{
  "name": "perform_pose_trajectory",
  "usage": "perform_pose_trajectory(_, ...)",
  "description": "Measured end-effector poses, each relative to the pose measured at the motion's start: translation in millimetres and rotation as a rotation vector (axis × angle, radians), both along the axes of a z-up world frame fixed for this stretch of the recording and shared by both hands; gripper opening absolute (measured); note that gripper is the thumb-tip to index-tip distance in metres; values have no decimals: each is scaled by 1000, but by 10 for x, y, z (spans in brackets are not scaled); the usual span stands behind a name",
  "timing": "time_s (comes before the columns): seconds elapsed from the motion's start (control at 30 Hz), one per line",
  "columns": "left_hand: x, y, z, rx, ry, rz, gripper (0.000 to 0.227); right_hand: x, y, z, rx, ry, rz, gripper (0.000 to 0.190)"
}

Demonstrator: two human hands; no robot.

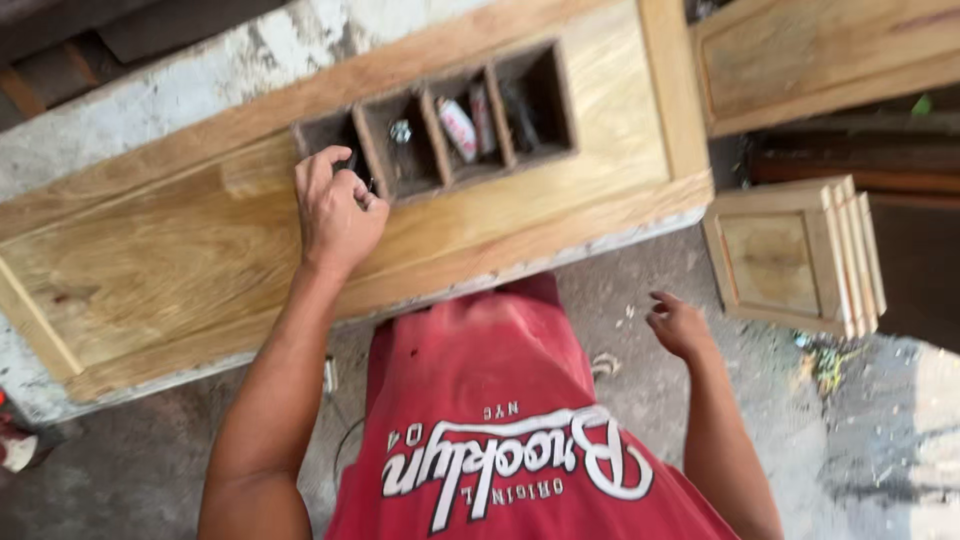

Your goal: The person assembles a wooden door by hammering nails into a frame and attaching a wooden panel. They repeatedly position the panel, secure it with nails, and adjust the door on the workbench.

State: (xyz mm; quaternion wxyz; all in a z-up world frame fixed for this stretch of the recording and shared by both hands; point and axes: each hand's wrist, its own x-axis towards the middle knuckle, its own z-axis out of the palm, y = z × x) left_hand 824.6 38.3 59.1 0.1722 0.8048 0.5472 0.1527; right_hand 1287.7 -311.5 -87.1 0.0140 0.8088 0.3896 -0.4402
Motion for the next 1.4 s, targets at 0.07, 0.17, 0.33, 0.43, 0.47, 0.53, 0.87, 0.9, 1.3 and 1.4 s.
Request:
perform_pose_trajectory(0.07, 342, 194, 41, 50, 62, -3, 14, 491, 414, 394, 73, -114, 83, 45)
perform_pose_trajectory(0.17, 511, 182, 49, 65, 168, 31, 25, 1021, 860, 1137, 306, -148, -61, 45)
perform_pose_trajectory(0.33, -31, 312, -102, 21, 110, 335, 69, 1074, 1545, 1662, 250, -175, -25, 49)
perform_pose_trajectory(0.43, -367, 415, -324, -207, -18, 574, 85, 689, 1988, 1505, 264, -15, 27, 55)
perform_pose_trajectory(0.47, -425, 429, -415, -341, -192, 663, 78, 478, 2119, 1427, 269, 58, 48, 58)
perform_pose_trajectory(0.53, -449, 439, -608, -624, -582, 736, 67, 53, 2389, 1283, 405, 190, 65, 62)
perform_pose_trajectory(0.87, -497, 463, -1172, -572, -235, 595, 37, -757, 3193, 464, 196, 230, -153, 40)
perform_pose_trajectory(0.9, -470, 425, -1204, -562, -236, 580, 36, -733, 3218, 424, 191, 239, -171, 36)
perform_pose_trajectory(1.3, -581, 1530, -269, -577, -302, 139, 29, -774, 2890, 873, 416, 684, -654, 32)
perform_pose_trajectory(1.4, -374, 2137, 33, -451, -492, 16, 52, -941, 2950, 917, 388, 741, -882, 30)
